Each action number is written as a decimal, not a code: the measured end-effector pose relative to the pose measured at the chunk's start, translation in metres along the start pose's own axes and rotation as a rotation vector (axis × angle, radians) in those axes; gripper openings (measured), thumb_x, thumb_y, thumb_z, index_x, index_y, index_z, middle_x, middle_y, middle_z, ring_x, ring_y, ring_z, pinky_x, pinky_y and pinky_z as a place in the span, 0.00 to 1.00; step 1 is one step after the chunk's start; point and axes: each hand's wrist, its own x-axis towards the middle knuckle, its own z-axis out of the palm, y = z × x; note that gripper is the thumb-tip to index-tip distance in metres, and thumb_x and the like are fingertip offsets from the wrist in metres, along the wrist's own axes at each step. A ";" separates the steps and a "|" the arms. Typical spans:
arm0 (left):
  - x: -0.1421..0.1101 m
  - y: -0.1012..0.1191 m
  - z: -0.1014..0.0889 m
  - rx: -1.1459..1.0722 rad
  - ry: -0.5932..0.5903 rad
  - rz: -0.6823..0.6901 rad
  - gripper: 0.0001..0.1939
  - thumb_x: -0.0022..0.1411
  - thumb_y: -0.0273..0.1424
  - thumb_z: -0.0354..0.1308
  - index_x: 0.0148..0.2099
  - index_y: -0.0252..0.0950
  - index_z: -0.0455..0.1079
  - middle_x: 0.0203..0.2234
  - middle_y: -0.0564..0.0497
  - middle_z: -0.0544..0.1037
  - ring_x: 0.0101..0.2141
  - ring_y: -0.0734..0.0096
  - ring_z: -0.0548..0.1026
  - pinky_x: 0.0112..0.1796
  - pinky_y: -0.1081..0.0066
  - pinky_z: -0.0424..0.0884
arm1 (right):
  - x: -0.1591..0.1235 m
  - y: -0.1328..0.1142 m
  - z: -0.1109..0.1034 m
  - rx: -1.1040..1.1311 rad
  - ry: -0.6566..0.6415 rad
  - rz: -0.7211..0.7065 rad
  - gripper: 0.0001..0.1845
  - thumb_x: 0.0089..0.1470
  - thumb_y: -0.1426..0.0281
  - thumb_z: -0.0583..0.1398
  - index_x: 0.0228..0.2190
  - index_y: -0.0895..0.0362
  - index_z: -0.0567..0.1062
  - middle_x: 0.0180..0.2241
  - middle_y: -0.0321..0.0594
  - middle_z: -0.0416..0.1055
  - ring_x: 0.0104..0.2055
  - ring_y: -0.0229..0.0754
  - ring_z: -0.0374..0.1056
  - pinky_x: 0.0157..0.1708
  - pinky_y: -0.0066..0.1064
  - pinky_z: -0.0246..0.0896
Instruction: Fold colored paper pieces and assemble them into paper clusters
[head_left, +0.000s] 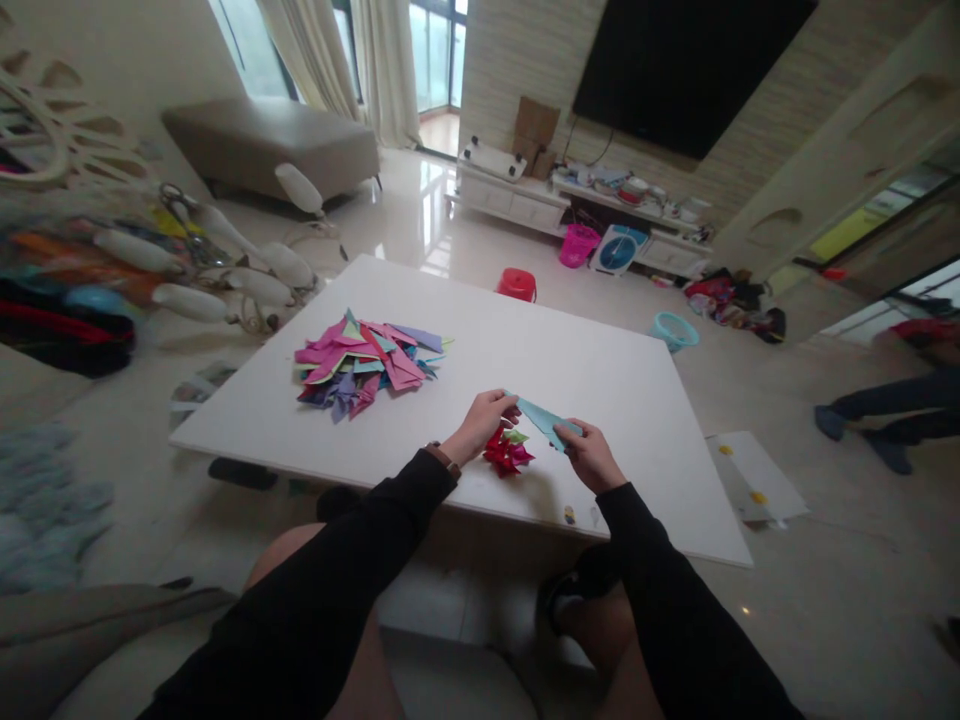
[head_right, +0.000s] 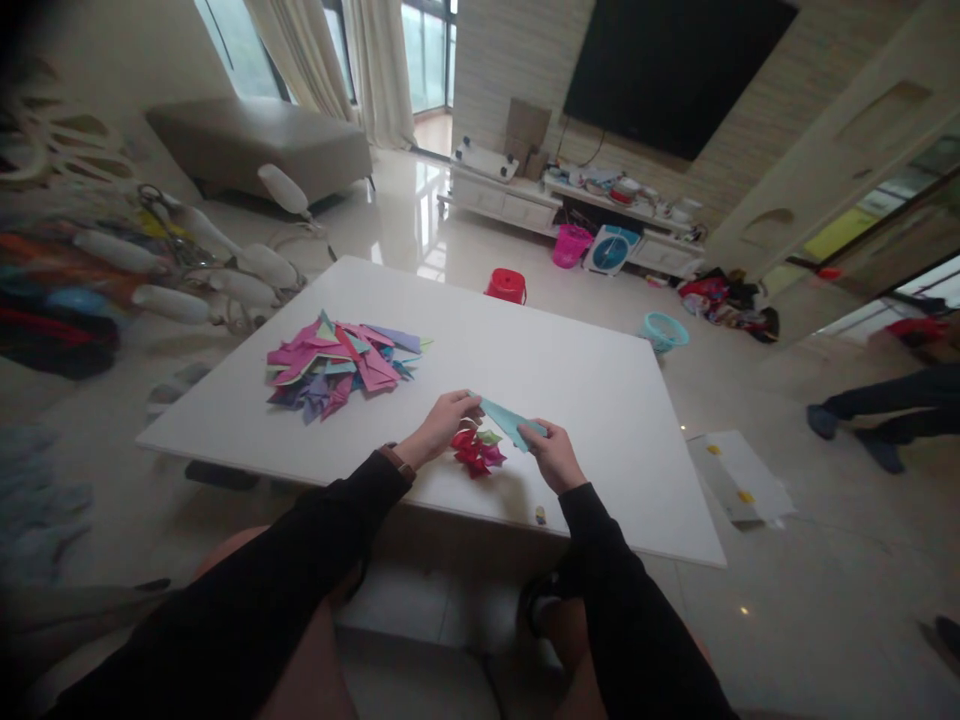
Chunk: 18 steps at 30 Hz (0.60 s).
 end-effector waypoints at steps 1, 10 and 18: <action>-0.001 0.002 -0.002 -0.004 0.003 -0.001 0.11 0.56 0.35 0.62 0.29 0.32 0.71 0.23 0.50 0.74 0.23 0.76 0.71 0.26 0.75 0.66 | 0.000 -0.002 0.001 0.036 0.031 0.012 0.21 0.38 0.56 0.75 0.26 0.57 0.77 0.22 0.33 0.69 0.24 0.35 0.63 0.24 0.28 0.58; 0.001 0.008 -0.010 -0.033 0.117 -0.076 0.14 0.59 0.39 0.56 0.36 0.33 0.72 0.29 0.45 0.78 0.24 0.73 0.74 0.26 0.74 0.67 | 0.038 -0.022 0.001 0.126 0.246 0.048 0.18 0.37 0.66 0.75 0.26 0.55 0.72 0.23 0.33 0.70 0.26 0.35 0.69 0.25 0.25 0.68; 0.001 0.012 -0.010 0.042 0.113 -0.102 0.08 0.57 0.30 0.56 0.39 0.34 0.70 0.31 0.48 0.76 0.24 0.74 0.74 0.26 0.74 0.67 | 0.167 -0.026 0.004 0.017 0.425 0.095 0.12 0.48 0.76 0.67 0.25 0.57 0.68 0.23 0.33 0.70 0.22 0.32 0.69 0.21 0.21 0.62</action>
